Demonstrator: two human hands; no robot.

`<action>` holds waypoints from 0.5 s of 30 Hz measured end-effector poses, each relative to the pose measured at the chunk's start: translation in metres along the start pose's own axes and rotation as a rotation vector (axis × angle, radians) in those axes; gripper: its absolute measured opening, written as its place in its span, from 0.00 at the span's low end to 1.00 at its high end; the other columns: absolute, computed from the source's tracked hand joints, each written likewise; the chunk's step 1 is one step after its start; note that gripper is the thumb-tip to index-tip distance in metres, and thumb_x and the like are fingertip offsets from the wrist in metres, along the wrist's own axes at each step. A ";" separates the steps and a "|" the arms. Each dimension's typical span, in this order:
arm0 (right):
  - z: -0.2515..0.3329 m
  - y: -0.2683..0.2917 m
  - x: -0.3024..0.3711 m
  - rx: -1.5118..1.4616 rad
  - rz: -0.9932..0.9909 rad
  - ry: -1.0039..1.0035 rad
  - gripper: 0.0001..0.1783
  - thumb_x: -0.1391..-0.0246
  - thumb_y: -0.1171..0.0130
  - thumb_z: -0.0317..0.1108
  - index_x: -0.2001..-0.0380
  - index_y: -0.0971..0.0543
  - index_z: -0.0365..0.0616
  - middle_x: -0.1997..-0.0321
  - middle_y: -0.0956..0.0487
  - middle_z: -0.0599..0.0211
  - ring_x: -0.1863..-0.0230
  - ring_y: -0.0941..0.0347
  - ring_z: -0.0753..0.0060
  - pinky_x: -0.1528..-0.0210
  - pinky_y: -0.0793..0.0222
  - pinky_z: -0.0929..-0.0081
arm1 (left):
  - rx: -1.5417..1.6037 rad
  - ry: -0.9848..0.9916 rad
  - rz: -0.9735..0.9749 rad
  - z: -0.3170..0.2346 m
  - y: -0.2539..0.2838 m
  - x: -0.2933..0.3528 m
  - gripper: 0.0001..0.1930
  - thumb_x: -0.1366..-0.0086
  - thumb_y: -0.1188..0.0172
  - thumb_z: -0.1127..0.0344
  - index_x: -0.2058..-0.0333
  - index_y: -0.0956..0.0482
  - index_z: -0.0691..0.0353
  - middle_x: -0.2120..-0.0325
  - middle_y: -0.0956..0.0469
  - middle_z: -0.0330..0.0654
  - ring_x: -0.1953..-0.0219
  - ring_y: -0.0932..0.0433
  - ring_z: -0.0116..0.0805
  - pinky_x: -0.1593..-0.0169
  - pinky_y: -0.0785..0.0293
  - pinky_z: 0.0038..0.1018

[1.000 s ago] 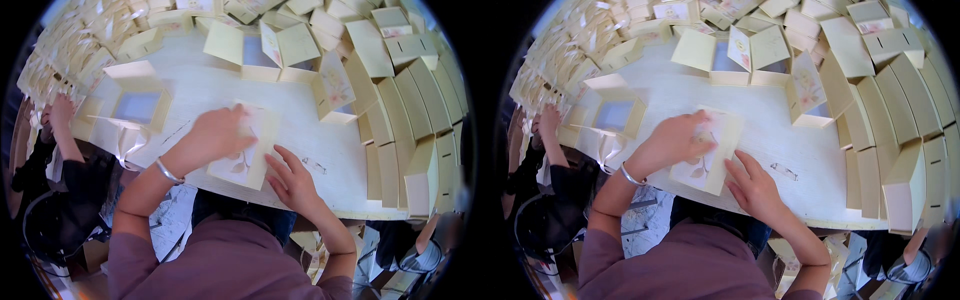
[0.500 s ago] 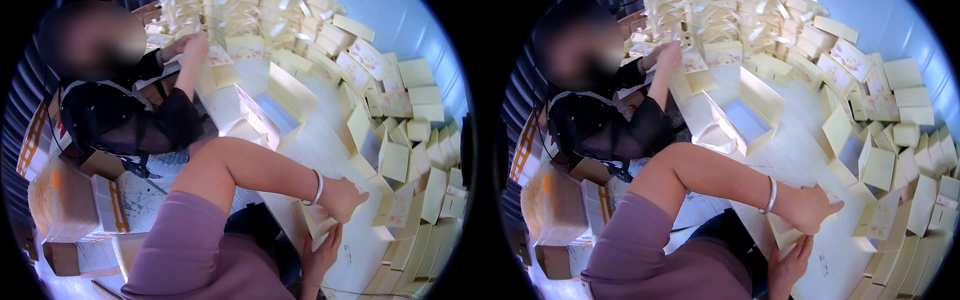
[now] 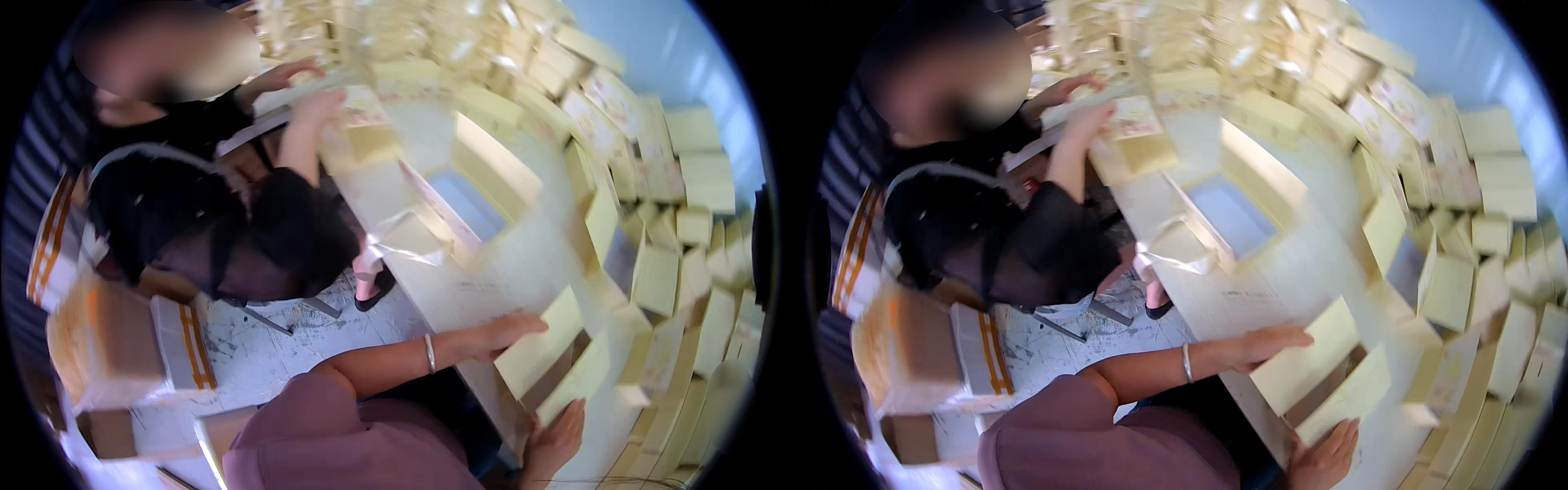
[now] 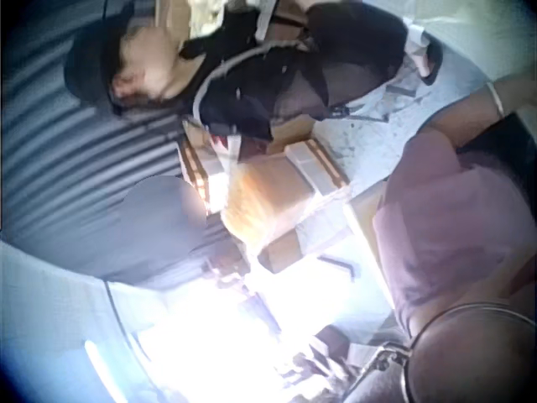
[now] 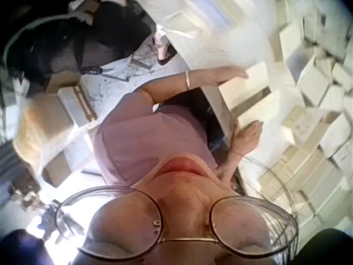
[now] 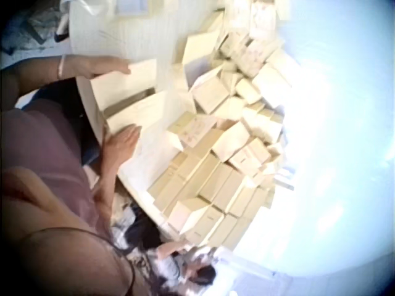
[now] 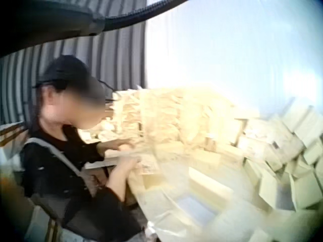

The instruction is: The person repeatedly picks up small beige boxes, opens them, inserts a white ribbon into each, and closes them. The process is performed one at a time in a repetitive loop, with finished boxes placed back on the table.

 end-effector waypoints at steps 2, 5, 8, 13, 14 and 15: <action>-0.026 0.011 0.010 -0.211 -0.023 -0.093 0.30 0.44 0.65 0.49 0.53 0.35 0.30 0.55 0.30 0.43 0.57 0.32 0.43 0.59 0.35 0.58 | -0.149 -0.044 -0.031 0.002 0.006 -0.001 0.16 0.39 0.52 0.57 0.62 0.29 0.64 0.68 0.29 0.37 0.67 0.31 0.22 0.64 0.32 0.22; -0.086 -0.006 0.058 -0.787 -0.269 -0.640 0.22 0.44 0.61 0.43 0.60 0.31 0.32 0.61 0.28 0.54 0.62 0.30 0.58 0.63 0.33 0.66 | -0.051 -0.034 -0.014 -0.018 0.004 0.010 0.14 0.38 0.53 0.60 0.66 0.28 0.65 0.74 0.26 0.38 0.74 0.26 0.25 0.69 0.29 0.22; -0.095 -0.038 0.097 -1.573 -0.562 -1.084 0.18 0.45 0.59 0.41 0.59 0.31 0.38 0.59 0.26 0.64 0.61 0.29 0.70 0.59 0.34 0.72 | -0.051 -0.033 -0.042 -0.021 0.011 0.019 0.15 0.37 0.56 0.62 0.59 0.31 0.69 0.68 0.26 0.41 0.67 0.27 0.26 0.65 0.29 0.22; -0.070 -0.039 0.073 -2.068 -0.236 -1.071 0.21 0.43 0.63 0.41 0.52 0.36 0.37 0.59 0.26 0.61 0.56 0.29 0.65 0.56 0.31 0.64 | -0.042 -0.032 -0.049 -0.027 -0.003 0.001 0.16 0.37 0.56 0.63 0.57 0.32 0.69 0.67 0.26 0.40 0.67 0.27 0.25 0.65 0.30 0.21; -0.070 -0.036 0.075 -2.054 -0.181 -1.069 0.22 0.43 0.63 0.42 0.51 0.36 0.38 0.58 0.26 0.61 0.56 0.29 0.65 0.56 0.30 0.63 | -0.038 -0.031 -0.043 -0.026 -0.006 0.001 0.16 0.37 0.57 0.63 0.57 0.33 0.69 0.67 0.26 0.40 0.67 0.27 0.24 0.65 0.30 0.20; -0.092 -0.029 0.086 -1.886 -0.271 -1.037 0.23 0.43 0.62 0.43 0.50 0.38 0.38 0.55 0.28 0.59 0.54 0.31 0.65 0.55 0.31 0.63 | -0.102 -0.033 -0.022 -0.025 -0.009 0.000 0.16 0.37 0.57 0.63 0.57 0.32 0.69 0.67 0.27 0.40 0.66 0.28 0.24 0.64 0.30 0.20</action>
Point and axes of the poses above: each hand's wrist, its own x-axis away from the middle knuckle, its own y-axis out of the back of the hand, z = x × y, the point moved 8 cm from there along -x, towards the middle knuckle
